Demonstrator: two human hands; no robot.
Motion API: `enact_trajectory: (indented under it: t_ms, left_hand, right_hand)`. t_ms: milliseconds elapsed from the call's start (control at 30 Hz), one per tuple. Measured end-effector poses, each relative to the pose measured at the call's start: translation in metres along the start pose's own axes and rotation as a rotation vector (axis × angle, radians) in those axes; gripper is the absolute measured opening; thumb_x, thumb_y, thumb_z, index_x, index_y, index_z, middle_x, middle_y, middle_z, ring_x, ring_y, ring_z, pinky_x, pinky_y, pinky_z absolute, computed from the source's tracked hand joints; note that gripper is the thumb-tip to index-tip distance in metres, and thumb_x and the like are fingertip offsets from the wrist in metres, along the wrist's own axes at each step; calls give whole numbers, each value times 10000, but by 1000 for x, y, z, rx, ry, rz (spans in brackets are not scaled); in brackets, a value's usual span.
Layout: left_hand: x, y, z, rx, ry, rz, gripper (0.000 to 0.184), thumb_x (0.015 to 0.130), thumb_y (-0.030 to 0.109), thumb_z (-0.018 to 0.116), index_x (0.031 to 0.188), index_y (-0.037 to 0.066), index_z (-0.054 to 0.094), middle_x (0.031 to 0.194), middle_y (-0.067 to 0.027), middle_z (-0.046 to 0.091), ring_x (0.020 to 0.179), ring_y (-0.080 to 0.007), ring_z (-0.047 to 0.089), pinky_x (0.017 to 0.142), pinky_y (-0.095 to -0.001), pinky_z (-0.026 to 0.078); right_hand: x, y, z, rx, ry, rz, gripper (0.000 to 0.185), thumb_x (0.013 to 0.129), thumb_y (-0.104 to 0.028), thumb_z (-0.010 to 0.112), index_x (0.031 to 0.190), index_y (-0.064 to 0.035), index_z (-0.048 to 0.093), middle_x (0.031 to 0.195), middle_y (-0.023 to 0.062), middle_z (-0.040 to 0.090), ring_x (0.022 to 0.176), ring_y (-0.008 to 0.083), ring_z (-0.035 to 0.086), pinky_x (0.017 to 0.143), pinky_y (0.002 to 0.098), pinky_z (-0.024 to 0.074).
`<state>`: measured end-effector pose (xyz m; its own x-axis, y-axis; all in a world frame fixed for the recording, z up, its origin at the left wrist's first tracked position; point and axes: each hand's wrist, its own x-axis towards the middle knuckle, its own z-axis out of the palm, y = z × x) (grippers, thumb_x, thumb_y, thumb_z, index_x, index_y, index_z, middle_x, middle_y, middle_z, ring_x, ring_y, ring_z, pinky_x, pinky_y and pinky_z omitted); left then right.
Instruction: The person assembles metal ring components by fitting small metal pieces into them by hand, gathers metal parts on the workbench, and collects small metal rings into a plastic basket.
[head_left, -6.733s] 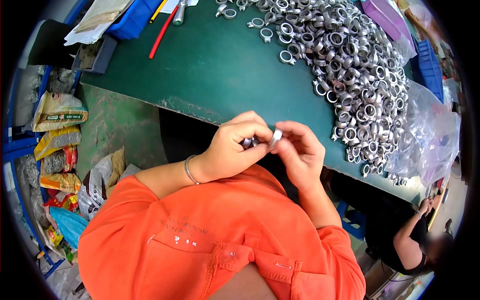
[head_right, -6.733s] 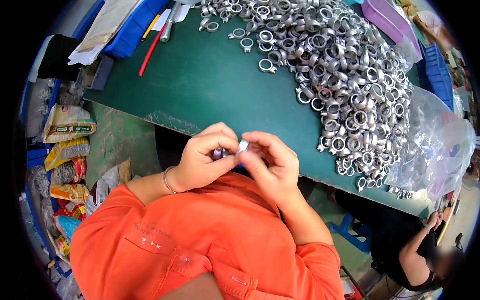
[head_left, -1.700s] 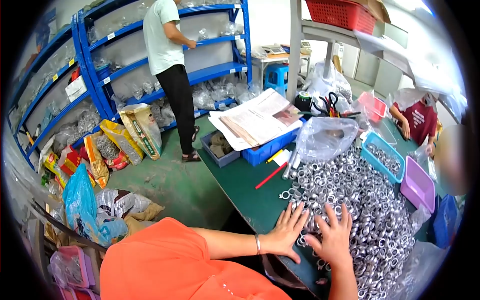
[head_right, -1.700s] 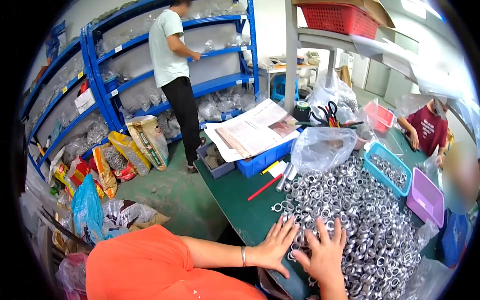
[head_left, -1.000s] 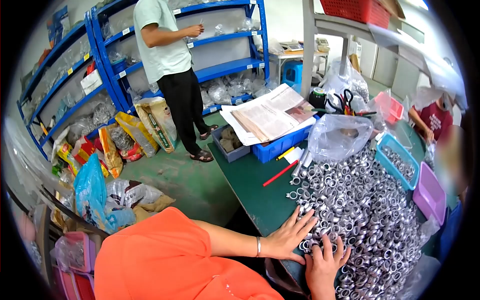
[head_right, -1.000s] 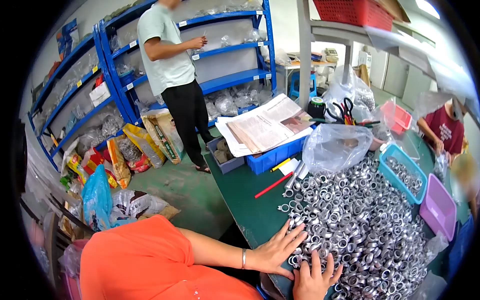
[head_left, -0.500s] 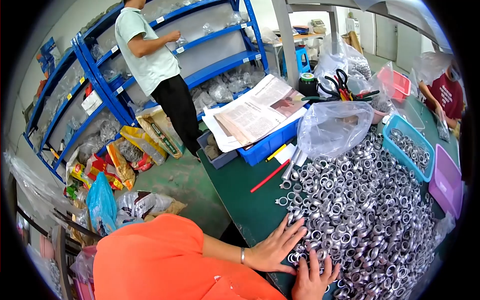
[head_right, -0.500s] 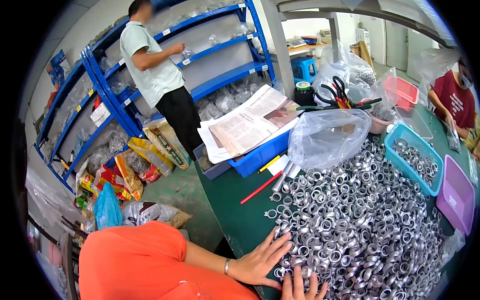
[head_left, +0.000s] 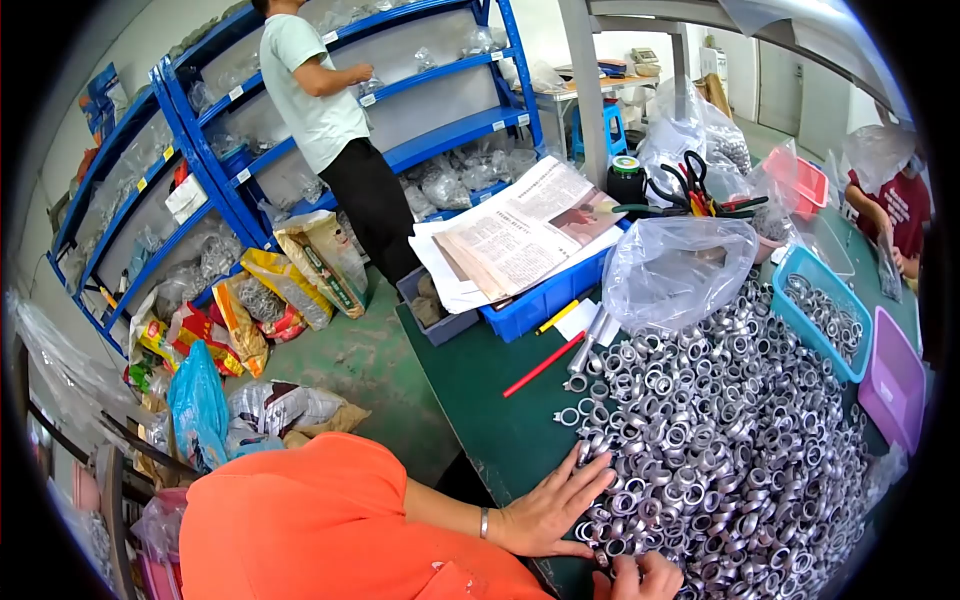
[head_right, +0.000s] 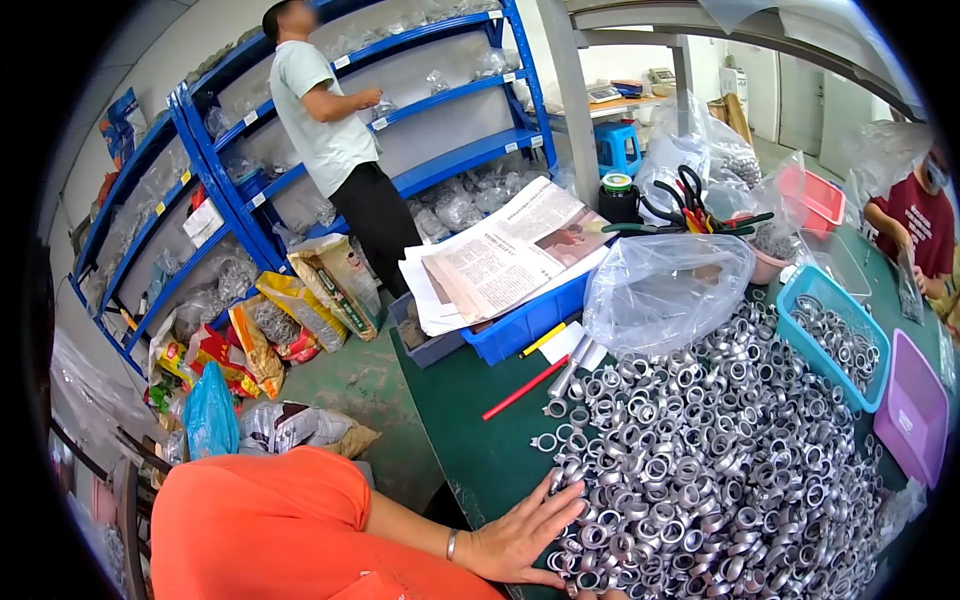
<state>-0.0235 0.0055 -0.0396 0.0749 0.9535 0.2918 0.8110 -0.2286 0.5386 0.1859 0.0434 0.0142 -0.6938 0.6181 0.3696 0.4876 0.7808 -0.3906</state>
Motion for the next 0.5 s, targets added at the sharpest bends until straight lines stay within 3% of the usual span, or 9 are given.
enact_trajectory:
  t_ms: [100,167,267,333,500]
  left_hand:
    - [1,-1,-1,-3,18,18,1044,691,421,732,1412,-20,120,1471,-227,98,1318,-527,80,1069,-534,187]
    - [0,-1,0,-26,-14,-3,1043,691,426,730,1413,-21,124,1471,-227,96,1320,-523,78,1071,-534,180]
    - [0,-2,0,-18,2,9,1043,689,431,730,1412,-23,129,1471,-228,97,1315,-530,84,1069,-537,182]
    - [0,-1,1,-6,9,11,1052,685,434,733,1412,-23,125,1471,-229,96,1310,-536,90,1065,-545,183]
    - [0,-1,1,-2,-16,4,1054,689,441,729,1413,-20,118,1472,-231,87,1309,-537,89,1063,-552,178]
  right_hand:
    - [7,3,-23,312,-325,171,406,739,-175,698,1086,-40,535,969,194,546,795,397,559,659,449,458]
    - [8,6,-40,359,-539,174,484,717,-173,715,1125,-17,507,914,236,573,783,419,571,643,460,478]
    - [3,14,-44,354,-640,199,460,686,-164,718,1067,2,520,875,248,581,763,421,572,640,467,476]
    - [3,19,-42,265,-785,164,324,693,-119,676,969,-10,546,835,232,581,747,416,574,630,474,470]
    - [4,21,-46,290,-773,169,194,713,-81,632,882,-23,558,836,216,578,745,402,578,613,466,467]
